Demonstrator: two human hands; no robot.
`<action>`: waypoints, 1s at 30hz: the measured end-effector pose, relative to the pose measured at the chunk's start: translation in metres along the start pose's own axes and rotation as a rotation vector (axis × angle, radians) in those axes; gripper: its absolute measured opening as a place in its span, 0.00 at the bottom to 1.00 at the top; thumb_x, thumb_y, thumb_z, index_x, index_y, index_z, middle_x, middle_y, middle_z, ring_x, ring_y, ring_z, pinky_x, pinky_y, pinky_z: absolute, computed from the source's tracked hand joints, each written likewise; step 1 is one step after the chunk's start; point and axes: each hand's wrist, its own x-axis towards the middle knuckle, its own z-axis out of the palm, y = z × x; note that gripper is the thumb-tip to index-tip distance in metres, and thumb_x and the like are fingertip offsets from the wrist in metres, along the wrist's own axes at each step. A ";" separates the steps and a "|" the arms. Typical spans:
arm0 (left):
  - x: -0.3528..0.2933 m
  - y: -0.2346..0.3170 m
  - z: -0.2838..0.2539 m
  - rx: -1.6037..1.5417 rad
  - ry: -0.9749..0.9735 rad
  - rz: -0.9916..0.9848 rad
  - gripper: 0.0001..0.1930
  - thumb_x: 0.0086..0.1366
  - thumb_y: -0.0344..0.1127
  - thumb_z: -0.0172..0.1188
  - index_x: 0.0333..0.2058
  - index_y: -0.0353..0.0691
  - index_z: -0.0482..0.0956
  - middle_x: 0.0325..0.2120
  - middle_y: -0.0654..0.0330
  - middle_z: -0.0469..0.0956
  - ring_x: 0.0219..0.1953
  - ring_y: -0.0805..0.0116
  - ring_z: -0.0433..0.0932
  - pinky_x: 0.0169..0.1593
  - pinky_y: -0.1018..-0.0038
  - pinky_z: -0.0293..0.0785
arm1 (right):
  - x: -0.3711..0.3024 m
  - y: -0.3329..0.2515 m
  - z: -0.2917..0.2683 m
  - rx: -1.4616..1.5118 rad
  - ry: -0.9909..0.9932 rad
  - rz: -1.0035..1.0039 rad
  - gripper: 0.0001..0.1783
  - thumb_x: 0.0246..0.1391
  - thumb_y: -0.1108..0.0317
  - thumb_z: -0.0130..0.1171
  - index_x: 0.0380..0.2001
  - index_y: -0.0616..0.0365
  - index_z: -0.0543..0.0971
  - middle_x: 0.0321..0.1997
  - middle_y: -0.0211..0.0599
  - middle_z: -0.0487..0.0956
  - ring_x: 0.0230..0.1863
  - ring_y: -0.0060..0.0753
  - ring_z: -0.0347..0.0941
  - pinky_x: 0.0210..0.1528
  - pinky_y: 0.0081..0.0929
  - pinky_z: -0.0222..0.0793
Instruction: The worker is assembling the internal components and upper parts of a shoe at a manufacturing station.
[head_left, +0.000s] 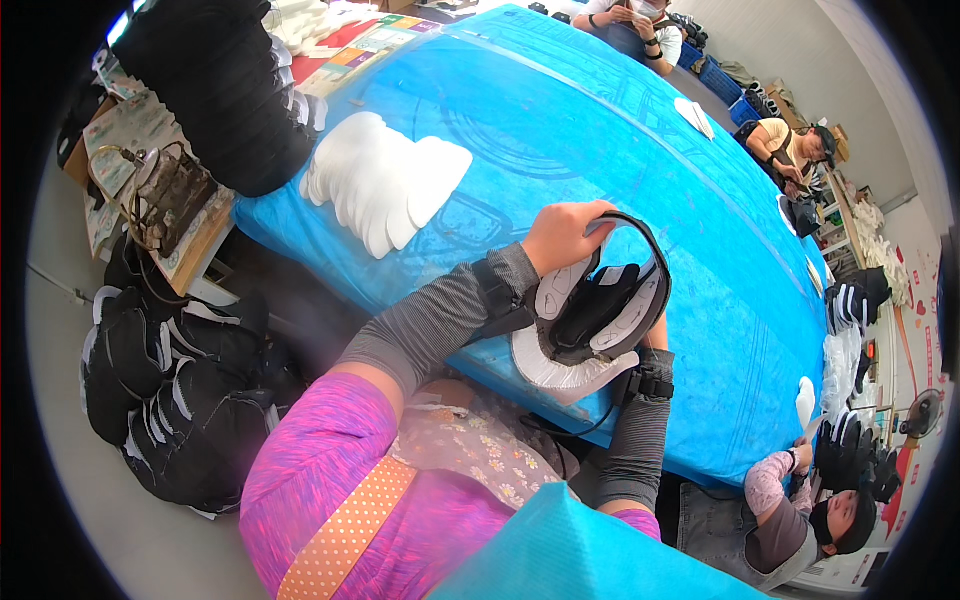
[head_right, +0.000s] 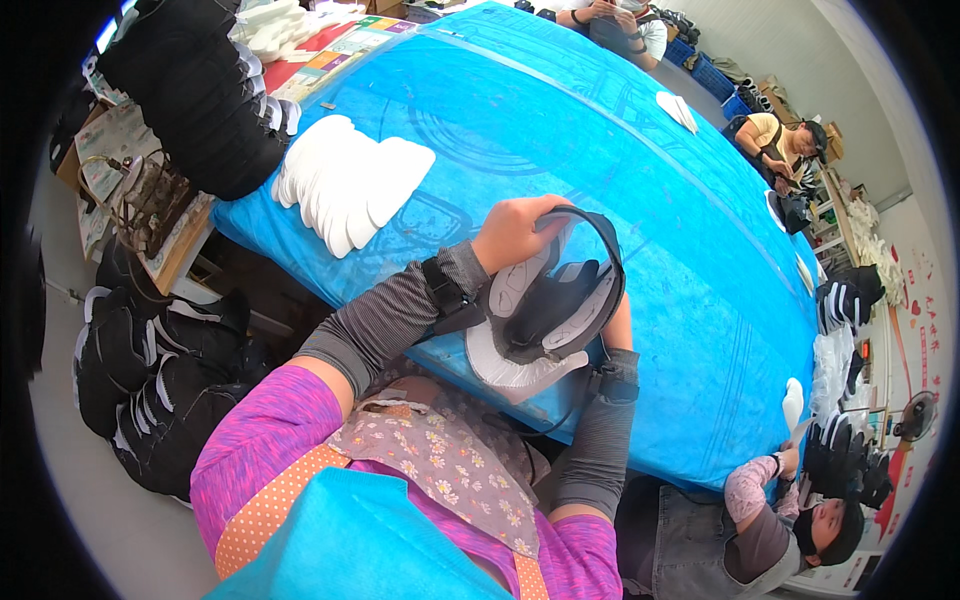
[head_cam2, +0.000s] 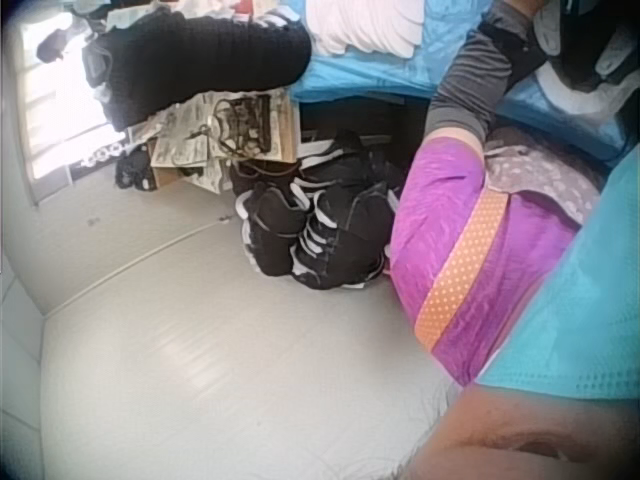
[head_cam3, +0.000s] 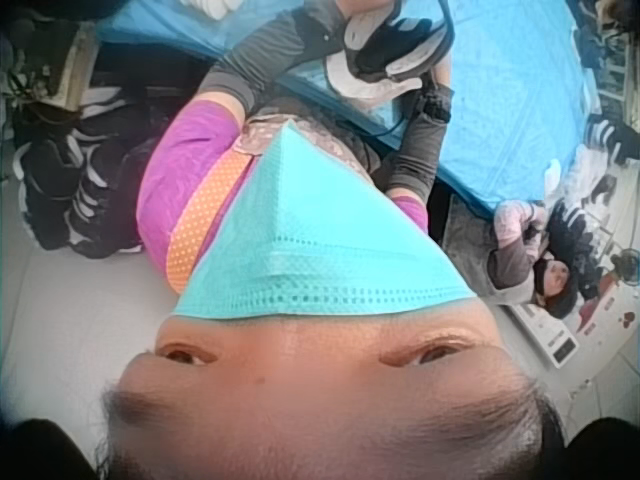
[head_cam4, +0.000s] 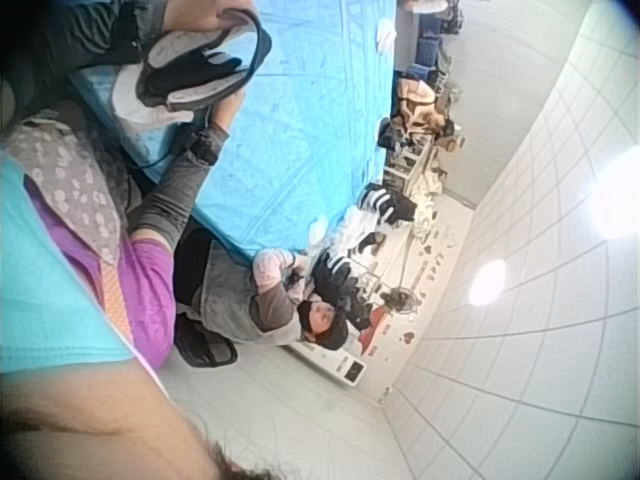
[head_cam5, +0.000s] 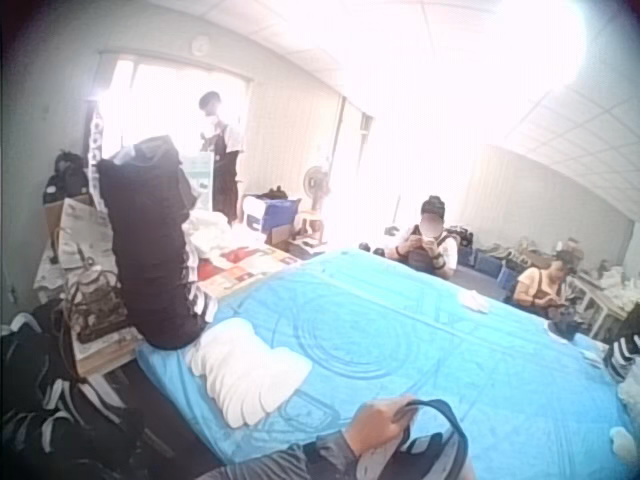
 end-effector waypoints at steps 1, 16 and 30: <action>0.000 0.001 -0.001 -0.003 -0.007 -0.009 0.11 0.63 0.36 0.60 0.44 0.44 0.81 0.32 0.55 0.82 0.29 0.55 0.81 0.32 0.68 0.76 | 0.000 0.000 0.000 0.000 -0.009 0.011 0.12 0.55 0.69 0.58 0.37 0.68 0.75 0.33 0.51 0.81 0.32 0.42 0.76 0.36 0.38 0.72; 0.000 -0.002 0.002 0.008 -0.018 -0.009 0.11 0.64 0.36 0.60 0.44 0.44 0.81 0.33 0.54 0.82 0.32 0.55 0.82 0.35 0.68 0.77 | 0.001 -0.003 0.001 0.067 0.000 0.048 0.12 0.55 0.70 0.58 0.38 0.68 0.76 0.34 0.49 0.81 0.33 0.39 0.76 0.37 0.37 0.72; -0.001 -0.002 0.002 0.020 -0.015 0.011 0.10 0.64 0.36 0.60 0.44 0.44 0.81 0.33 0.54 0.82 0.34 0.52 0.82 0.36 0.66 0.77 | -0.003 0.007 -0.002 0.106 -0.032 0.146 0.13 0.56 0.70 0.58 0.42 0.67 0.75 0.39 0.45 0.80 0.38 0.36 0.74 0.41 0.36 0.72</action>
